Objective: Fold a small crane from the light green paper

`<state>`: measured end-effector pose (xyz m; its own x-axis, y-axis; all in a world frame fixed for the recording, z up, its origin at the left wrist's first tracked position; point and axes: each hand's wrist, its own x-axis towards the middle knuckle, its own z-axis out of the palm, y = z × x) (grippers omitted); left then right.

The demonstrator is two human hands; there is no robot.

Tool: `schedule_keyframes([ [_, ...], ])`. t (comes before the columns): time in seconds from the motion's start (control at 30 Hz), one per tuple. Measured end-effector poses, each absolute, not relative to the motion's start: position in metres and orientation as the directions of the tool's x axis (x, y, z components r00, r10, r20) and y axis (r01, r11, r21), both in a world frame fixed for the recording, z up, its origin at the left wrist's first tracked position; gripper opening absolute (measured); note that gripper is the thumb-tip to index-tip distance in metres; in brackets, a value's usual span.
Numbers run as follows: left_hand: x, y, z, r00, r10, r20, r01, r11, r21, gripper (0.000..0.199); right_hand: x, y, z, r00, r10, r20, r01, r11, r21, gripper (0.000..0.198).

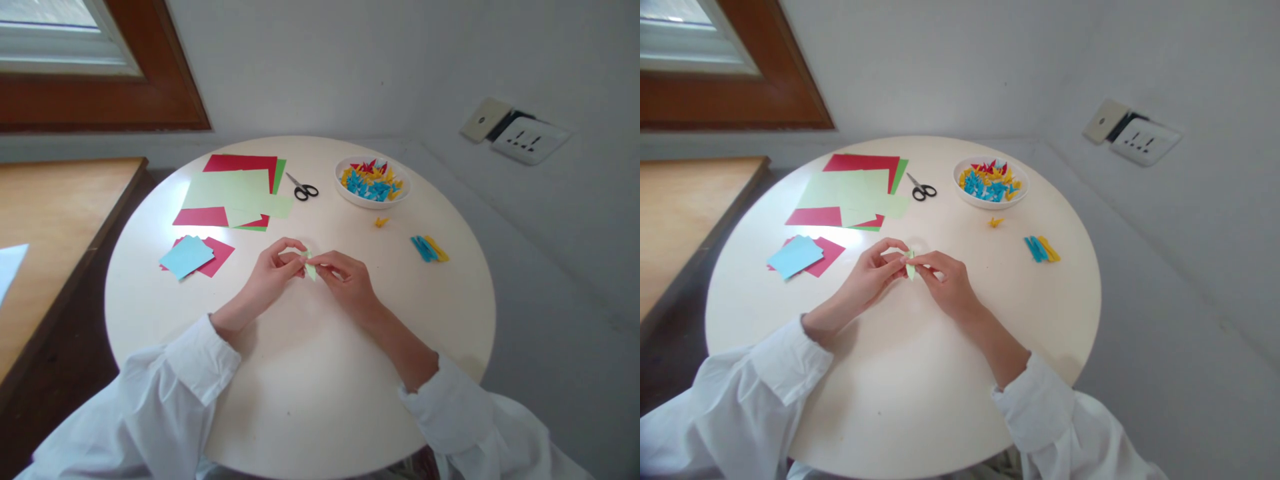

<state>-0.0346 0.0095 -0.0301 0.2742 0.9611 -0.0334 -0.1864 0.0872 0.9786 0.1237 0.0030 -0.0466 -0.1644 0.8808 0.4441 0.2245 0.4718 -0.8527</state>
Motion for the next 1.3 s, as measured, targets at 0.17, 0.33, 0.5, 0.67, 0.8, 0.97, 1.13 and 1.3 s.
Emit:
schedule_keyframes([
  [0.17, -0.0345, 0.0098, -0.0294, 0.264, 0.964, -0.012, -0.218, 0.072, 0.973, 0.011, 0.123, 0.0022, -0.0456, -0.114, 0.921, 0.372, 0.162, 0.386, -0.908, 0.011],
  [0.33, -0.033, 0.0063, -0.0251, 0.215, 0.974, 0.076, -0.062, -0.064, 0.996, 0.015, 0.1235, 0.0029, -0.0439, -0.048, 0.921, 0.385, 0.193, 0.387, -0.902, 0.01],
  [0.5, -0.0311, 0.0043, -0.0249, 0.173, 0.971, 0.166, 0.046, -0.176, 0.983, 0.011, 0.1236, 0.0039, -0.0472, -0.036, 0.916, 0.4, 0.2, 0.399, -0.895, 0.012],
  [0.67, -0.0302, 0.0041, -0.0242, 0.129, 0.977, 0.172, 0.063, -0.181, 0.981, 0.01, 0.1223, 0.0042, -0.0479, -0.032, 0.929, 0.369, 0.109, 0.37, -0.923, 0.012],
  [0.8, -0.0298, 0.0035, -0.0235, 0.11, 0.982, 0.152, 0.059, -0.16, 0.985, 0.008, 0.1203, 0.0039, -0.0469, -0.033, 0.942, 0.335, 0.065, 0.337, -0.939, 0.011],
  [0.97, -0.0293, 0.0037, -0.0252, 0.071, 0.986, 0.149, 0.072, -0.154, 0.985, 0.01, 0.1172, 0.003, -0.045, -0.005, 0.961, 0.276, 0.034, 0.276, -0.961, 0.007],
  [1.13, -0.0294, 0.0057, -0.0285, 0.038, 0.989, 0.142, 0.082, -0.144, 0.986, 0.015, 0.1162, 0.0028, -0.0431, -0.015, 0.964, 0.264, 0.039, 0.265, -0.964, 0.011],
  [1.3, -0.0276, 0.0052, -0.0291, 0.053, 0.991, 0.123, 0.093, -0.128, 0.987, 0.018, 0.1171, 0.005, -0.0416, 0.013, 0.971, 0.239, 0.045, 0.238, -0.97, 0.008],
])
